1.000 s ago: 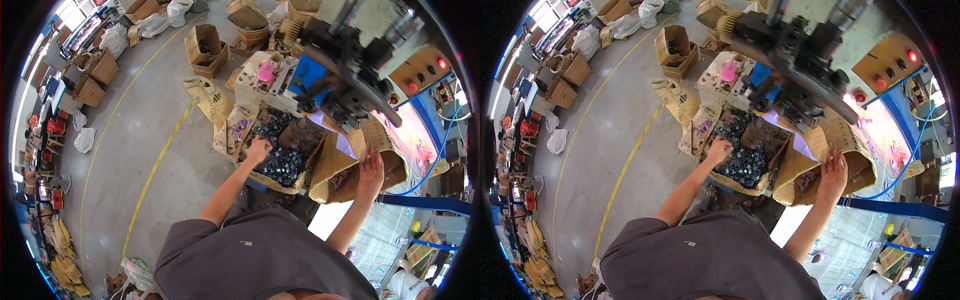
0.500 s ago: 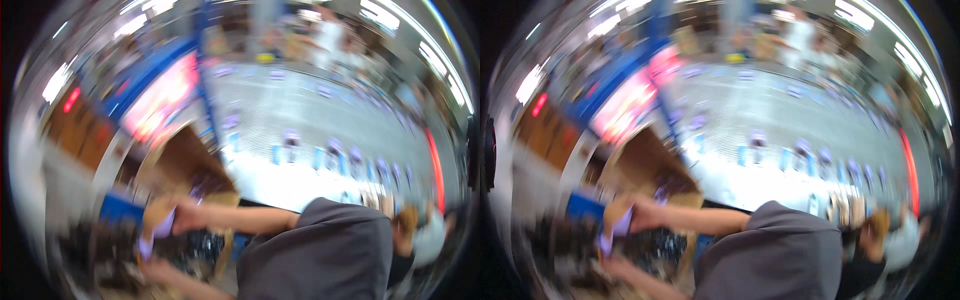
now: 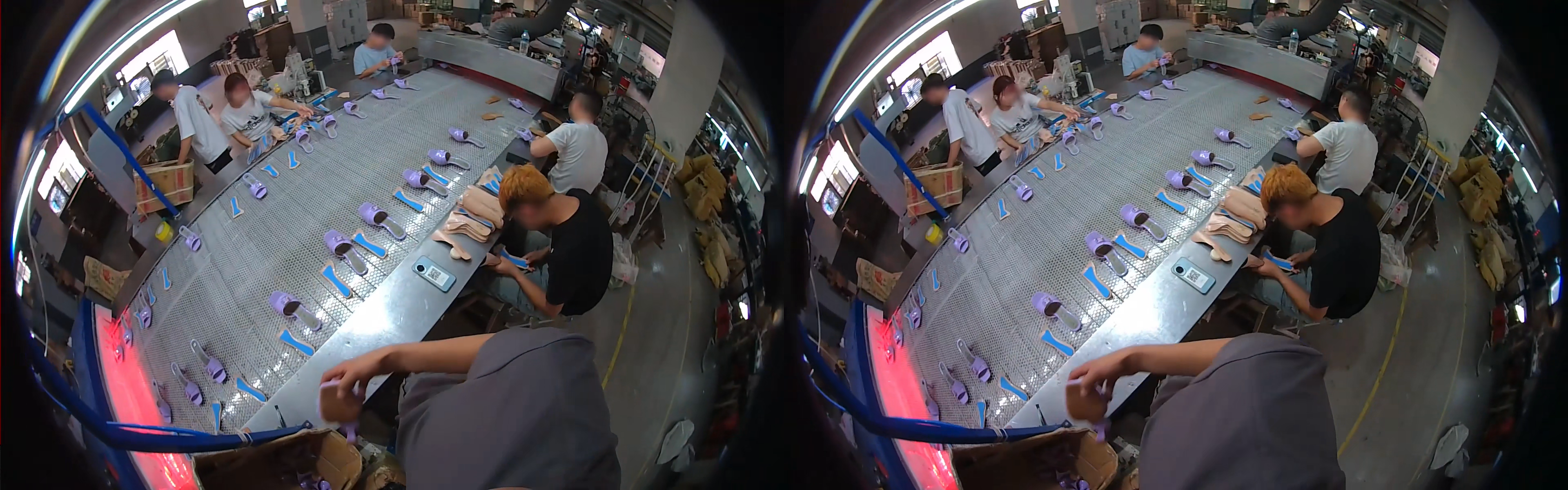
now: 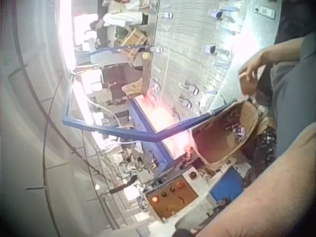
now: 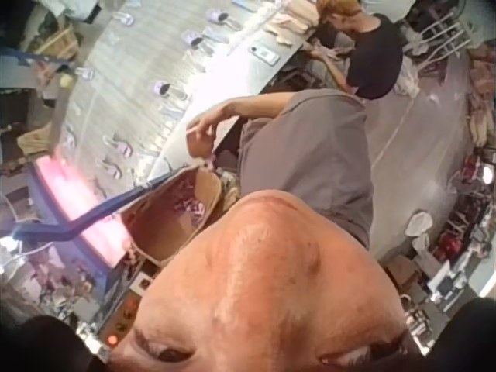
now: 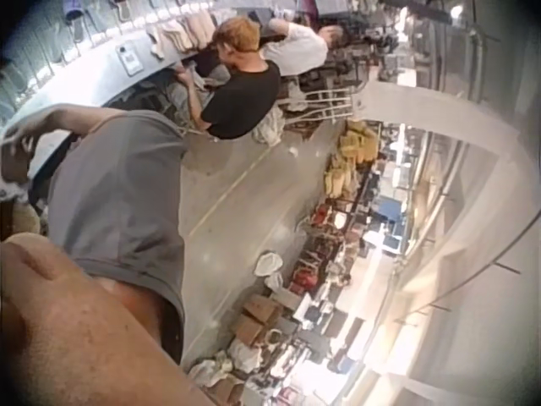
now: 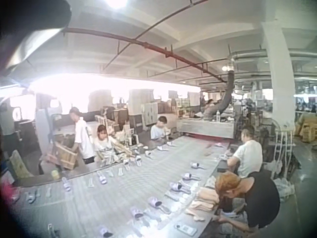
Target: The person assembles purple slipper sandals by hand in a factory setting. They pick up a slipper sole and a strap, attach the strap to the sole using a press machine, and then place the finished slipper onto a metal mesh table. This process is repeated for multiple units throughout the video.
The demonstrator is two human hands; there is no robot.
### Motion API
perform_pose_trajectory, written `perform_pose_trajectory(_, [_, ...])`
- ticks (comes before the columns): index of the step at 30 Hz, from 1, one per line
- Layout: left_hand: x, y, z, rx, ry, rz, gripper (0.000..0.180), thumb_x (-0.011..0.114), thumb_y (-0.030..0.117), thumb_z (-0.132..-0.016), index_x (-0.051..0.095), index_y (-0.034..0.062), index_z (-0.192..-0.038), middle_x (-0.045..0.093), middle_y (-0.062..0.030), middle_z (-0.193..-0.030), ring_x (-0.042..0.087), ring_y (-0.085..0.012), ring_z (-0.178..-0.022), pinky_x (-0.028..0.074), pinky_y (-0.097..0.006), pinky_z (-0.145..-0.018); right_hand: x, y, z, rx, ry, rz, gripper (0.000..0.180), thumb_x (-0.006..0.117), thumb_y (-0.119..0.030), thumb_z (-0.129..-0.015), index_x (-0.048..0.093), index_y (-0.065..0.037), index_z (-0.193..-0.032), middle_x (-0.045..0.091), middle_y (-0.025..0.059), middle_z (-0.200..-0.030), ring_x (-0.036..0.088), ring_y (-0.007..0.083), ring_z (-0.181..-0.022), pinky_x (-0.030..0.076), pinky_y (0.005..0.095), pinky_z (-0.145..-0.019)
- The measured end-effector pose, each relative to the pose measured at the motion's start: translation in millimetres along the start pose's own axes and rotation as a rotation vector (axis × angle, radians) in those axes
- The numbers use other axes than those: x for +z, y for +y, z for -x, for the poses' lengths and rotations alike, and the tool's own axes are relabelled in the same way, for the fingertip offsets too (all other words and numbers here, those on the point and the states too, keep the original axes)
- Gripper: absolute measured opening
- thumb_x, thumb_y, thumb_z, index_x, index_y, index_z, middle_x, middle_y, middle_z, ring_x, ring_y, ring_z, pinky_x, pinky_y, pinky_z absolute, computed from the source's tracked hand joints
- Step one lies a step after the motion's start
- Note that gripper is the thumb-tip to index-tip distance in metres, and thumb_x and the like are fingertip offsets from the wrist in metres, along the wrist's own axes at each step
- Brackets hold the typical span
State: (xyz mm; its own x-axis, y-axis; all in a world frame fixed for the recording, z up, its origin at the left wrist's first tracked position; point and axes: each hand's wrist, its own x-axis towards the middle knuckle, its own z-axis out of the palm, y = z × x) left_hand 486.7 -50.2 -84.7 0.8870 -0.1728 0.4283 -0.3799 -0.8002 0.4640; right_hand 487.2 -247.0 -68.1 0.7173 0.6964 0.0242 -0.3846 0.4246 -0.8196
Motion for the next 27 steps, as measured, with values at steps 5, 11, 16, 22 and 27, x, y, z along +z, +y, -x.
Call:
perform_pose_trajectory(5, [34,-29,-17,-0.065,-0.104,-0.034,0.039,0.060,0.021,-0.096,0.062,-0.0041,-0.127,0.066,-0.0243,-0.121,0.060,-0.0413,-0.118,0.048,-0.047,-0.102,-67,9,27,0.079,0.265,0.188,0.068,0.081,-0.025,-0.081,0.051,-0.014,-0.141,0.062,0.0148,-0.124,0.064,0.0241,-0.105,0.057,0.0379,-0.078])
perform_pose_trajectory(11, [54,-104,-36,-0.271,-0.066,-0.182,0.042,0.062,0.022,-0.095,0.062,-0.0041,-0.128,0.065,-0.0252,-0.124,0.059,-0.0420,-0.121,0.047,-0.047,-0.103,-55,-13,-14,0.167,0.264,0.262,0.081,0.084,-0.059,-0.075,0.057,-0.009,-0.132,0.065,0.0143,-0.111,0.065,0.0214,-0.088,0.051,0.0353,-0.062])
perform_pose_trajectory(16, [20,-218,13,-0.567,0.078,-0.394,0.045,0.063,0.023,-0.093,0.061,-0.0041,-0.129,0.064,-0.0259,-0.126,0.057,-0.0425,-0.124,0.046,-0.046,-0.104,-32,73,-89,0.010,0.162,0.713,0.072,0.083,-0.032,-0.073,0.056,-0.006,-0.134,0.064,0.0207,-0.123,0.063,0.0370,-0.114,0.053,0.0449,-0.090])
perform_pose_trajectory(22, [-50,-340,112,-1.136,0.315,-0.613,0.048,0.065,0.024,-0.092,0.060,-0.0041,-0.130,0.063,-0.0267,-0.129,0.056,-0.0431,-0.127,0.045,-0.046,-0.106,-55,67,-108,-0.193,0.277,0.910,0.054,0.077,-0.014,-0.077,0.060,-0.010,-0.129,0.061,0.0154,-0.113,0.062,0.0356,-0.108,0.051,0.0457,-0.093])
perform_pose_trajectory(27, [-71,-317,200,-0.884,0.348,-0.705,0.036,0.067,0.024,-0.093,0.068,-0.0023,-0.118,0.071,-0.0257,-0.116,0.066,-0.0402,-0.111,0.051,-0.046,-0.093,-98,40,-213,-0.287,0.377,1.065,0.045,0.075,-0.015,-0.080,0.062,-0.010,-0.123,0.058,0.0127,-0.105,0.062,0.0335,-0.103,0.052,0.0456,-0.086])
